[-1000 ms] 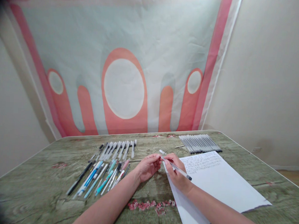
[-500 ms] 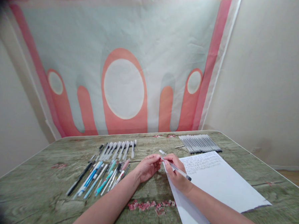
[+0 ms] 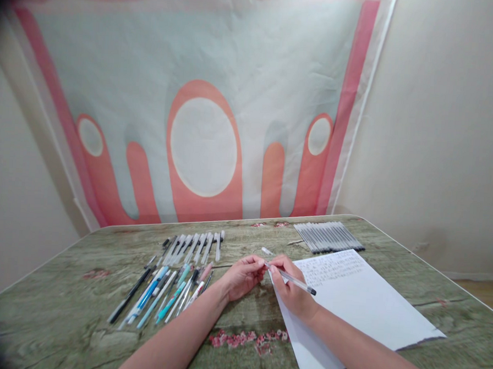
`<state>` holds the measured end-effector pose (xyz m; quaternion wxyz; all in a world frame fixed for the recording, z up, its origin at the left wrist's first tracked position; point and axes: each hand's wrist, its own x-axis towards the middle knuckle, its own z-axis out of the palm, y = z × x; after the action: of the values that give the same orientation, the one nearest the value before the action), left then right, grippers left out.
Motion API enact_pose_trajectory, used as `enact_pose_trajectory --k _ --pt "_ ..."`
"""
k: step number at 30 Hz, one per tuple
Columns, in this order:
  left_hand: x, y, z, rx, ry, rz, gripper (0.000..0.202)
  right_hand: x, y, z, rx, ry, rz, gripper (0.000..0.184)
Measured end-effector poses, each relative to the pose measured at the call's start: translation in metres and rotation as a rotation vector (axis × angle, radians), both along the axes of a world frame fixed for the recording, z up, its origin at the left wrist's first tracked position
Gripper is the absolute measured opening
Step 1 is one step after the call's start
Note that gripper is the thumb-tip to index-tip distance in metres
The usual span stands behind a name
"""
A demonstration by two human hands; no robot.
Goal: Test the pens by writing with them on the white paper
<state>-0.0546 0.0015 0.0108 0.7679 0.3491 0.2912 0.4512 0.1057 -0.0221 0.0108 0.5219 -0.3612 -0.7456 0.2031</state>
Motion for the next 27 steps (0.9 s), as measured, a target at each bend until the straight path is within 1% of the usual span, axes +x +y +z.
enact_pose_trajectory --k 3,5,8,12,17,23,27 --pt "-0.0016 -0.0002 0.0004 0.011 0.009 -0.027 0.019 0.0005 -0.0003 0.0008 -0.011 -0.001 0.009 0.010" --pt "-0.0009 -0.0004 0.0005 0.016 0.006 -0.023 0.019 0.0000 0.0005 0.0011 -0.033 0.004 0.004 0.011" --pt "0.0019 -0.0009 0.0005 0.019 0.005 0.002 0.020 -0.0016 0.0027 0.0012 -0.070 0.034 -0.028 0.015" --pt "0.0040 -0.0016 0.0006 0.037 -0.008 -0.007 0.023 -0.0035 0.0054 0.0012 -0.086 0.078 -0.073 0.019" --pt "0.0035 -0.0016 -0.0001 0.081 -0.061 0.052 0.032 -0.0036 0.0051 0.0033 -0.086 0.078 -0.097 0.021" --pt "0.0030 0.0014 -0.0044 0.096 -0.069 0.055 0.028 -0.0035 0.0029 0.0051 -0.070 0.038 -0.111 0.021" --pt "0.0018 0.0023 -0.0040 0.097 -0.064 0.061 0.027 -0.0046 0.0013 0.0047 -0.068 0.029 -0.098 0.019"
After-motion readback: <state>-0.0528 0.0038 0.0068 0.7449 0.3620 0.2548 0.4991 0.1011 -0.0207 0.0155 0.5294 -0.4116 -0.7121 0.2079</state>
